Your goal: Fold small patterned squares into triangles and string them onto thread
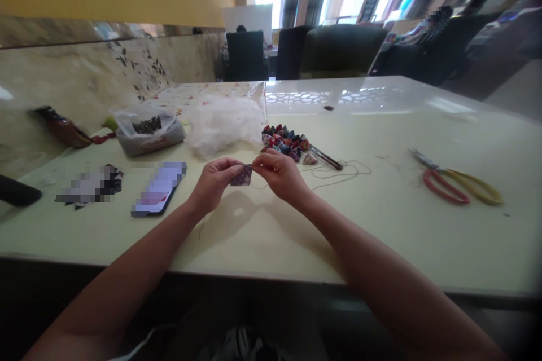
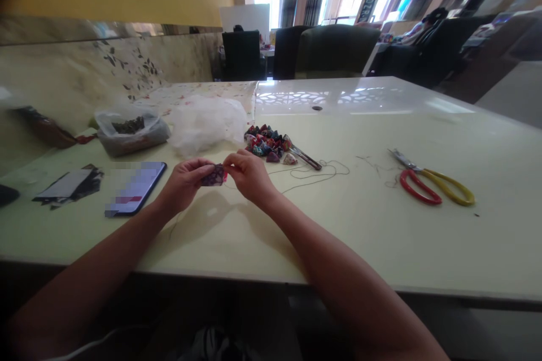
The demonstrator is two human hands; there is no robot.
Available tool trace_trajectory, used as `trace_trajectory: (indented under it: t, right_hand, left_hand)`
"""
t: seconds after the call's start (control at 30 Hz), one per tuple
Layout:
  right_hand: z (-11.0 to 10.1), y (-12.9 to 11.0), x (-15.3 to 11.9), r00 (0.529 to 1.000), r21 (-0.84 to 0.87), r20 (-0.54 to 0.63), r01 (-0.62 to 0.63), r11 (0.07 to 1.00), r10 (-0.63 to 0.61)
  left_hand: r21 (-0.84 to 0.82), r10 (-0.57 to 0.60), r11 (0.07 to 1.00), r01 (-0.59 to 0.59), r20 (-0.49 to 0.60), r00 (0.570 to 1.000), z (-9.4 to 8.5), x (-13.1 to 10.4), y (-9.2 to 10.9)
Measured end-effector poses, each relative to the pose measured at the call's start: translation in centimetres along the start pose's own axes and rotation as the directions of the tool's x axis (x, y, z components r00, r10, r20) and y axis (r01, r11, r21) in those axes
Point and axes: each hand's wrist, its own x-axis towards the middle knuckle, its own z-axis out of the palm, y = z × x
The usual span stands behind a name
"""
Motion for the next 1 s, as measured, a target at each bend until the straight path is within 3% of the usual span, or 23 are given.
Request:
trace_trajectory:
  t: [0.23, 0.6, 0.83, 1.0]
  right_hand:
    - [-0.4, 0.5, 0.2, 0.999, 0.094, 0.046, -0.028, 0.995, 0.023]
    - [0.2, 0.5, 0.0, 0.998, 0.107, 0.061, -0.036, 0.994, 0.03]
    - [1.0, 0.2, -0.3, 0.998, 0.048, 0.051, -0.027, 0.999, 0.024]
    - [1.4, -0.1, -0.5, 0.996, -0.085, 0.081, 0.042, 0.996, -0.036]
  left_hand:
    - [-0.017, -0.052, 0.998, 0.053, 0.048, 0.997, 0.0, 0.0, 0.3]
    - [-0.005, -0.066, 0.998, 0.067, 0.089, 0.994, 0.1, 0.0, -0.1]
    - [0.061, -0.005, 0.998, 0.002, 0.05, 0.999, 0.2, -0.1, -0.5]
    - [0.203, 0.072, 0.976, -0.08, 0.043, 0.996, 0.3, -0.3, -0.8]
